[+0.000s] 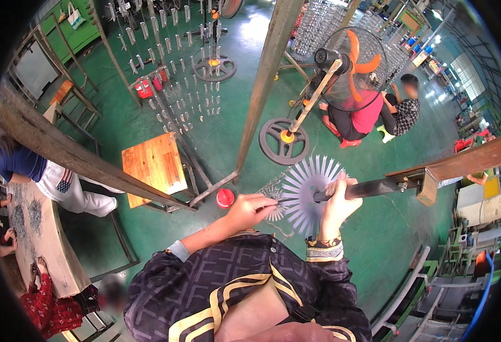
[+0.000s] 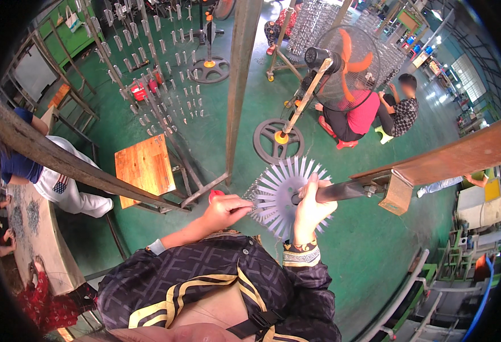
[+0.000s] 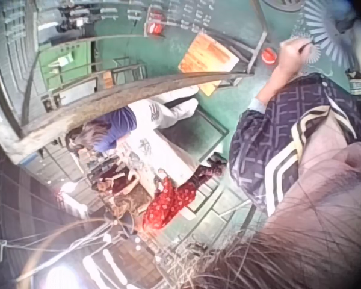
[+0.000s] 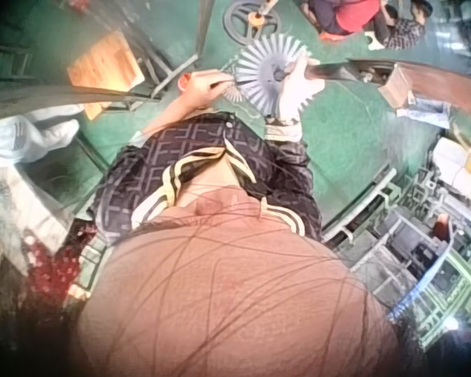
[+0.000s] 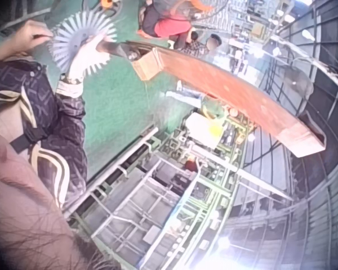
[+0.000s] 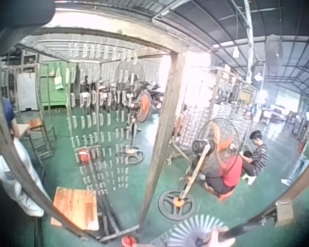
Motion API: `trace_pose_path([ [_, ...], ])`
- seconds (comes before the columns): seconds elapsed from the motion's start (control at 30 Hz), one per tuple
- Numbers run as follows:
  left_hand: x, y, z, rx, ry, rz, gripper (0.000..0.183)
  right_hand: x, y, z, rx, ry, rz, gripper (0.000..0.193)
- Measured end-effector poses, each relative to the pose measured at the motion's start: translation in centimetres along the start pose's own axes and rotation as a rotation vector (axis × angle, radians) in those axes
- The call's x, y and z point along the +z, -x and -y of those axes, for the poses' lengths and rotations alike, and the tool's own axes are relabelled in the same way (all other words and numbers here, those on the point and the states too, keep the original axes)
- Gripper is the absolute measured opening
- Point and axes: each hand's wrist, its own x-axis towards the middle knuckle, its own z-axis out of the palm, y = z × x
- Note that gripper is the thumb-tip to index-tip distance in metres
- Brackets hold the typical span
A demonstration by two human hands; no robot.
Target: The person picks up a long rod with a white spiky wheel attached and walks to a work area. They then repeatedly attach small silver chains to the spokes of the wheel by hand.
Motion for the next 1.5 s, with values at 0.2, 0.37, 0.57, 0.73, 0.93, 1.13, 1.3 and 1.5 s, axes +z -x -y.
trace_pose_path([
  [0.2, -2.9, -6.3, -4.5, -0.036, -0.002, 0.047, 0.022, -0.9, 0.3, -2.6, 0.029, -0.039, 0.037, 0.027],
  [0.37, 0.8, -11.9, -7.6, 0.247, 0.094, 0.166, 0.043, -1.2, 1.3, -4.2, -0.017, 0.096, 0.107, 0.022],
  [0.57, 4.1, -13.7, -8.4, 0.230, -0.024, 0.335, 0.043, -2.1, 2.7, -7.7, 0.092, -0.083, 0.091, 0.049],
  [0.73, 4.9, -13.4, -7.8, 0.194, -0.097, 0.370, 0.039, -2.8, 2.2, -7.9, -0.073, 0.114, 0.154, 0.044],
  [0.93, 4.9, -14.0, -7.2, 0.212, -0.048, 0.416, 0.034, -4.9, 0.2, -7.2, -0.118, 0.295, 0.456, 0.046],
  [1.13, 5.4, -14.3, -6.3, 0.195, 0.042, 0.459, 0.033, -6.9, -2.0, -3.5, -0.101, 0.037, 0.685, 0.075],
  [1.3, 4.8, -14.7, -6.4, 0.178, 0.057, 0.555, 0.031, -5.3, -4.2, 0.6, -0.196, -0.082, 0.839, 0.081],
  [1.5, 5.7, -14.4, -5.3, 0.221, -0.005, 0.599, 0.031, -3.7, -5.6, 2.5, -0.117, -0.109, 0.705, 0.052],
])
